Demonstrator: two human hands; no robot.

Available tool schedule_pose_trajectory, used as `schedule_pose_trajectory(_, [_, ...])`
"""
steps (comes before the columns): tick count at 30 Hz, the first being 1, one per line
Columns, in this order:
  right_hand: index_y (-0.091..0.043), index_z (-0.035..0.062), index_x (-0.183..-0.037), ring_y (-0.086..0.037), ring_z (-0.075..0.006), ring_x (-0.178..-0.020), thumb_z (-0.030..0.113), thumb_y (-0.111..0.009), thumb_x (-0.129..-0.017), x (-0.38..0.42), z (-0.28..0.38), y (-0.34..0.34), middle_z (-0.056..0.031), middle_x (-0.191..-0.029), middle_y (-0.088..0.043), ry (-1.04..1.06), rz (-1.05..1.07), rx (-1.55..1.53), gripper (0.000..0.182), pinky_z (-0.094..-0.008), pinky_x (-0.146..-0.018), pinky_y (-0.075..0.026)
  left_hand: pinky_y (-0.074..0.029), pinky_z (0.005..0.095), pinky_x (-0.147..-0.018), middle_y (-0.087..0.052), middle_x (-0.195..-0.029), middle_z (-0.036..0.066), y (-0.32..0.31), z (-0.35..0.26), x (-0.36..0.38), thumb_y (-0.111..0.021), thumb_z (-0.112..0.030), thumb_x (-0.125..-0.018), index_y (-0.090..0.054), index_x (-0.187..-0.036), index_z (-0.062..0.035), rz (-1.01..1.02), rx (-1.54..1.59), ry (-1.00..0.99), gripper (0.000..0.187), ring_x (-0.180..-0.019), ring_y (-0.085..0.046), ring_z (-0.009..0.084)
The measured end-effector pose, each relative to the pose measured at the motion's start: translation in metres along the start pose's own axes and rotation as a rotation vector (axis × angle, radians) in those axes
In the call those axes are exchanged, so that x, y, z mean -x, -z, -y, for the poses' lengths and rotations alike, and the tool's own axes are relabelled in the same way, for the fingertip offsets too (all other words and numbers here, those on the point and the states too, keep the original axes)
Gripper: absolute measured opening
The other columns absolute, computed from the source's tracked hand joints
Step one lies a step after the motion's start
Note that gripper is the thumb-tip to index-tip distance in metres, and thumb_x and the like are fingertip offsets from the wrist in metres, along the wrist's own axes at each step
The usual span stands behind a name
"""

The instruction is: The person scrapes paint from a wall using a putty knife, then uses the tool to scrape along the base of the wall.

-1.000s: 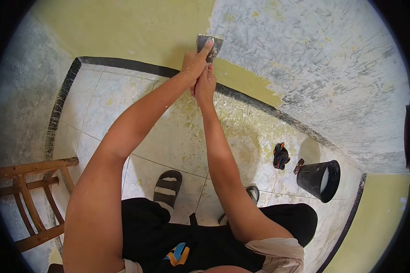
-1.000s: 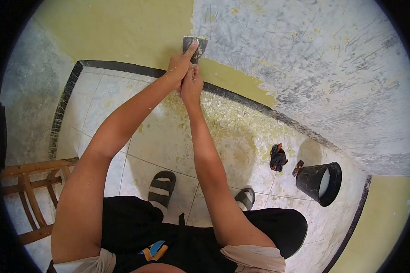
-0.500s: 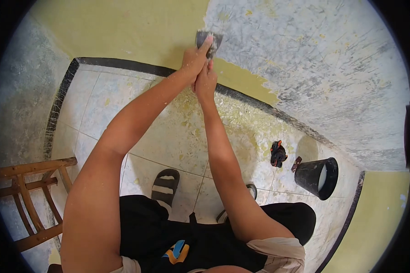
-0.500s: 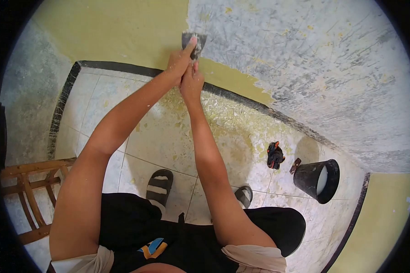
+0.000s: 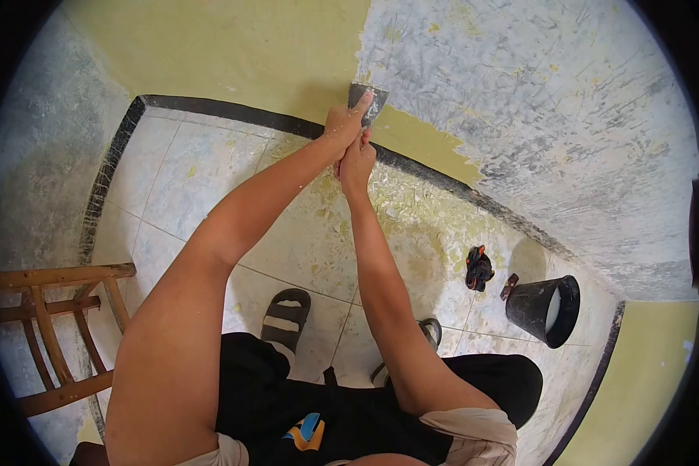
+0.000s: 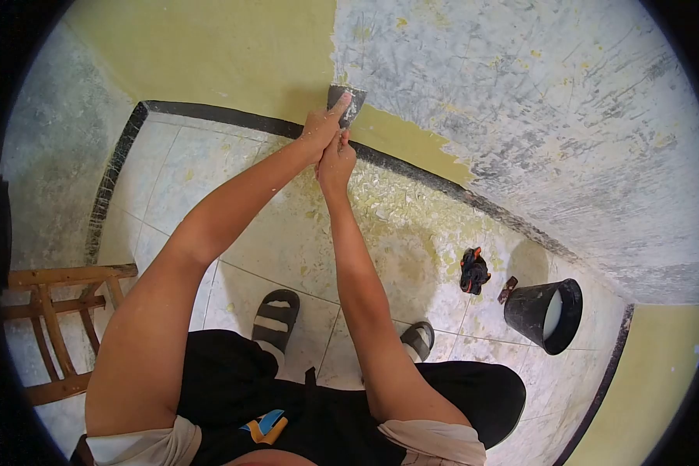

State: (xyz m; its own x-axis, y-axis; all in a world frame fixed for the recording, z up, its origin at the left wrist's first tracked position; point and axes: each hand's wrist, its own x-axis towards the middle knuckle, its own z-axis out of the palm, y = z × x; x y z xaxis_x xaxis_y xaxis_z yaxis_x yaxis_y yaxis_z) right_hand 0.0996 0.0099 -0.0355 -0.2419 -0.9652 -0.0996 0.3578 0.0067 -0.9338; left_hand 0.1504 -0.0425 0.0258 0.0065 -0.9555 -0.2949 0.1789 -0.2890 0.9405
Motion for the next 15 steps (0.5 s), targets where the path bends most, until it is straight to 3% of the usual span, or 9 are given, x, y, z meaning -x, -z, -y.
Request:
schedule_pose_trajectory(9, [-0.059,-0.0067,-0.082,-0.049,-0.0078,-0.059,0.032,-0.056,-0.105,-0.026,-0.03,0.014,-0.006,-0.059,-0.056,0.117,-0.073,0.188,0.045,-0.0299,-0.054,-0.04,-0.045,0.0345,-0.047,-0.055,-0.059,0.006,-0.002,0.009,-0.011,-0.069,-0.059,-0.091,-0.055,-0.069,-0.0045,0.013,0.038,-0.009,0.06,-0.051,-0.055,0.016])
schedule_pose_trajectory(10, [-0.059,-0.0067,-0.082,-0.049,-0.0078,-0.059,0.032,-0.056,-0.105,-0.027,-0.016,0.014,-0.006,-0.059,-0.056,0.111,-0.075,0.189,0.045,-0.0299,-0.054,-0.04,-0.045,0.0345,-0.048,-0.055,-0.059,0.006,-0.003,0.009,-0.014,-0.069,-0.06,-0.091,-0.054,-0.068,-0.0049,-0.014,0.024,-0.045,0.061,-0.052,-0.055,0.016])
schedule_pose_trajectory(12, [-0.061,-0.0094,-0.084,-0.049,-0.0108,-0.06,0.032,-0.057,-0.104,-0.026,0.038,0.004,-0.013,-0.059,-0.057,0.299,-0.026,0.355,0.047,-0.0326,-0.055,-0.042,-0.044,0.0341,-0.047,-0.052,-0.058,0.005,-0.007,-0.008,-0.025,-0.068,-0.061,-0.091,-0.054,-0.069,-0.0066,0.012,0.122,-0.073,0.06,-0.051,-0.054,0.0158])
schedule_pose_trajectory(15, [-0.063,-0.0113,-0.088,-0.05,-0.0163,-0.06,0.034,-0.058,-0.104,-0.039,0.061,-0.002,-0.0201,-0.063,-0.058,0.328,-0.009,0.455,0.048,-0.0359,-0.058,-0.045,-0.044,0.0333,-0.048,-0.048,-0.057,0.003,-0.018,-0.045,0.0,-0.066,-0.063,-0.091,-0.054,-0.069,-0.0099,0.018,0.249,-0.085,0.059,-0.051,-0.051,0.0153])
